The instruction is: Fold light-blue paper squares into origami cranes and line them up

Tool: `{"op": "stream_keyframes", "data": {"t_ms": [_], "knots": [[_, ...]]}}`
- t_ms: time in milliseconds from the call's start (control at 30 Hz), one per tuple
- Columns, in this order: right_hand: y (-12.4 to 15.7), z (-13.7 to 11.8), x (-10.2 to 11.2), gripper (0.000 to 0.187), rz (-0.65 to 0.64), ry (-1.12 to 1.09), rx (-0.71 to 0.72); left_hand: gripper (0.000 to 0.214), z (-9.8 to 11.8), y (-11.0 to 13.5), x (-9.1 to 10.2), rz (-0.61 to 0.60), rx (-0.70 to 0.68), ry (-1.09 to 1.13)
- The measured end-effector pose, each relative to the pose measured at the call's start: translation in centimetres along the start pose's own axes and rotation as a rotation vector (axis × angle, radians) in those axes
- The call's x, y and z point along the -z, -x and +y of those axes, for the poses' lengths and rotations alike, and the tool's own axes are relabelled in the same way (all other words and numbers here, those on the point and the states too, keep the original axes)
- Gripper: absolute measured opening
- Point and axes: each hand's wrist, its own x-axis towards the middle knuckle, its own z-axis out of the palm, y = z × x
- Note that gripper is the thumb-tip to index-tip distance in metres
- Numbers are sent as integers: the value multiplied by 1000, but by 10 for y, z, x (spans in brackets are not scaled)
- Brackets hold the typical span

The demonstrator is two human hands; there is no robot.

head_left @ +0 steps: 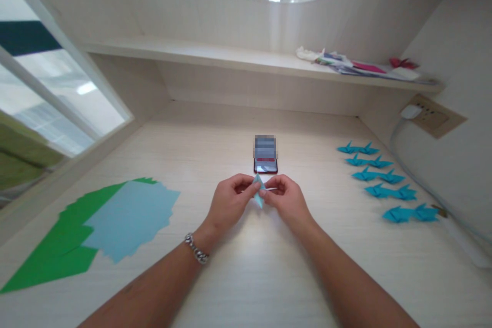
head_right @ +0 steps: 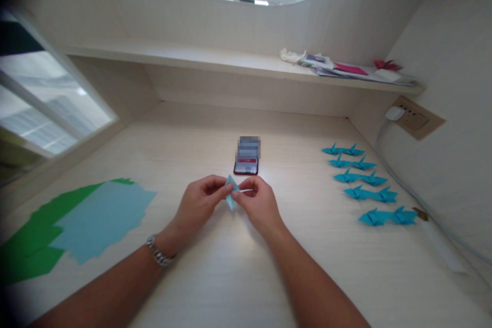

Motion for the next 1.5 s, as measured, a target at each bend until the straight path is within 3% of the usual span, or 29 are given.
{"op": "stream_keyframes", "data": {"t_ms": [67, 233, 533, 967, 1233, 1500], "knots": [[3, -2, -2, 30, 14, 49, -39, 17, 1, 0, 0, 51, -26, -13], [5, -4, -5, 30, -189, 81, -189, 16, 5, 2, -2, 71, -16, 55], [2, -2, -4, 22, -269, 60, -204, 22, 1, -2, -2, 97, 132, 299], [-1, 6, 0, 24, -247, 222, -199, 36, -1, -2, -2, 59, 164, 369], [2, -4, -2, 32, -133, 22, -136, 42, 3, -2, 0, 97, 140, 301], [-4, 3, 2, 24, -67, 91, -58, 34, 2, -2, -3, 22, 228, 322]]}}
